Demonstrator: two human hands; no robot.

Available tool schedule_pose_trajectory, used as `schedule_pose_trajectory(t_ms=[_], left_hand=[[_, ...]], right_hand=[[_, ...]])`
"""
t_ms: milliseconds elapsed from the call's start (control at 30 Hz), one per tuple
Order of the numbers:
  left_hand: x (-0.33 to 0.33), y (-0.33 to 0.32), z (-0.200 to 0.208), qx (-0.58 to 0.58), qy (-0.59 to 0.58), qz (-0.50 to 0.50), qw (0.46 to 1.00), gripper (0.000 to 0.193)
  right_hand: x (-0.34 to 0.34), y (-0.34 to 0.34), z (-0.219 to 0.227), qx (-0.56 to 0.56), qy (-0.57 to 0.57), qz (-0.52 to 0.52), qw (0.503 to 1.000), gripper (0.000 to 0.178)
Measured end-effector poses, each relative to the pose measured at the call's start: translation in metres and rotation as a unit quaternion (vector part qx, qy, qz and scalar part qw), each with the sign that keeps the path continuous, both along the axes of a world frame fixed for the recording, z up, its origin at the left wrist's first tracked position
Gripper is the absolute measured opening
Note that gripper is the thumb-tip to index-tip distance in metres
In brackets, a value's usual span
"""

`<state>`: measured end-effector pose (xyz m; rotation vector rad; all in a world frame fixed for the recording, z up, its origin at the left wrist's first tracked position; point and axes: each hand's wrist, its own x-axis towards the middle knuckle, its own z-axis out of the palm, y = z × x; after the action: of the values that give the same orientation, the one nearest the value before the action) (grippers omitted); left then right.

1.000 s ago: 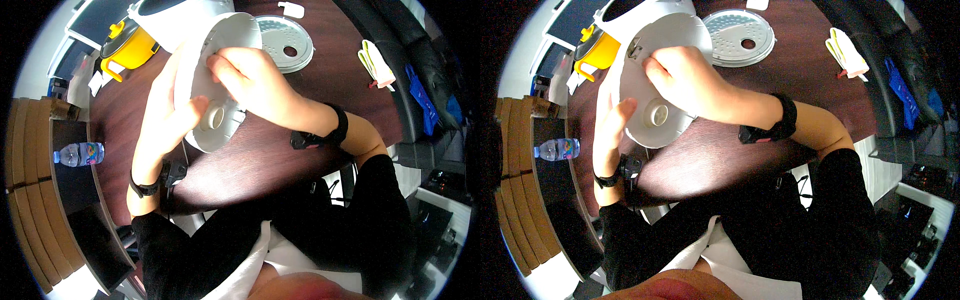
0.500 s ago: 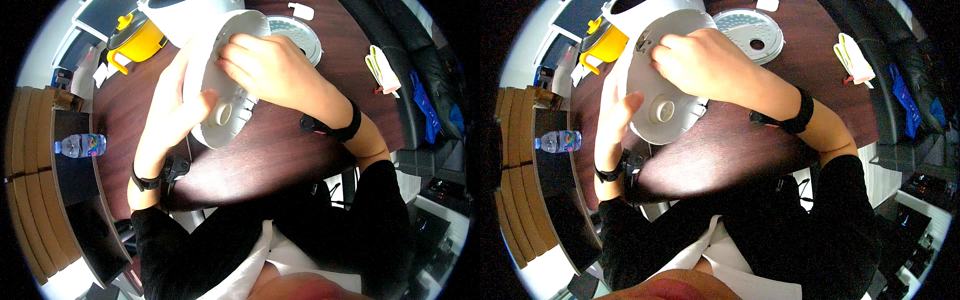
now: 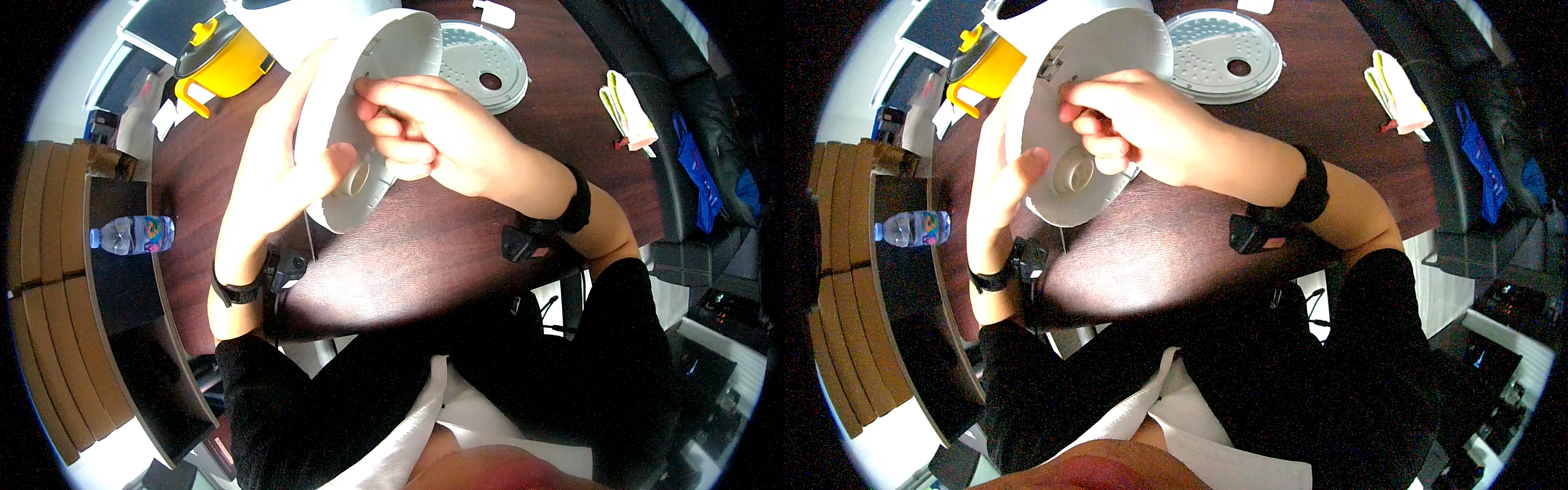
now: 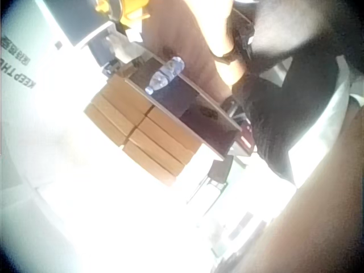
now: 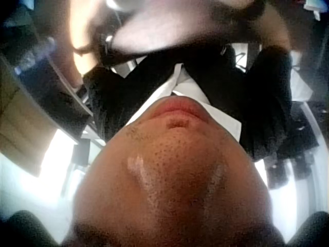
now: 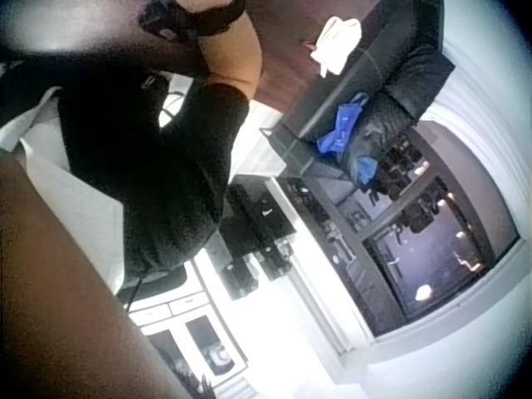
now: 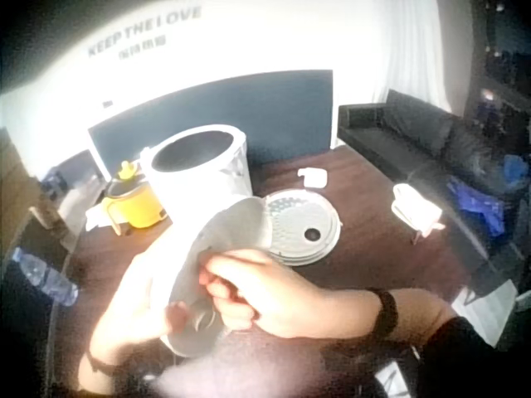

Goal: The person assembles a white plastic appliance part by inserting a small circular component into a central hole and then securing it with a screw using a screwdriver. The person rotates the part to access different screw holes and tightens them.

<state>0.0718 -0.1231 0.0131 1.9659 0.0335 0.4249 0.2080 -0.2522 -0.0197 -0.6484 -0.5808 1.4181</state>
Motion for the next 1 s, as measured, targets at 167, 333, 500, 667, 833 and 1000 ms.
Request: schedule_pose_trajectory(t_ms=[167, 333, 500, 667, 833, 1000], left_hand=[[0.003, 0.005, -0.001, -0.030, -0.025, 0.007, 0.999, 0.075], [0.005, 0.007, -0.005, -0.080, -0.030, -0.012, 0.996, 0.080], [0.003, 0.005, 0.000, -0.017, 0.002, 0.014, 1.000, 0.082], [0.004, 0.007, -0.003, -0.021, 0.000, 0.014, 1.000, 0.080], [0.001, 0.005, 0.001, -0.021, 0.004, 0.021, 1.000, 0.079], [0.000, 0.004, 0.003, -0.038, 0.005, 0.022, 0.999, 0.079]], right_hand=[[0.023, -0.007, 0.027, -0.018, -0.226, -0.064, 0.972, 0.025], [0.123, -0.064, 0.054, 0.027, -0.501, -0.120, 0.856, 0.022], [0.216, -0.103, -0.030, -0.200, -0.725, -0.232, 0.617, 0.017], [0.248, -0.115, -0.102, -0.243, -0.655, -0.187, 0.690, 0.025], [0.236, -0.098, -0.096, -0.224, -0.723, -0.165, 0.632, 0.018], [0.229, -0.087, -0.095, -0.126, -0.820, -0.198, 0.522, 0.013]])
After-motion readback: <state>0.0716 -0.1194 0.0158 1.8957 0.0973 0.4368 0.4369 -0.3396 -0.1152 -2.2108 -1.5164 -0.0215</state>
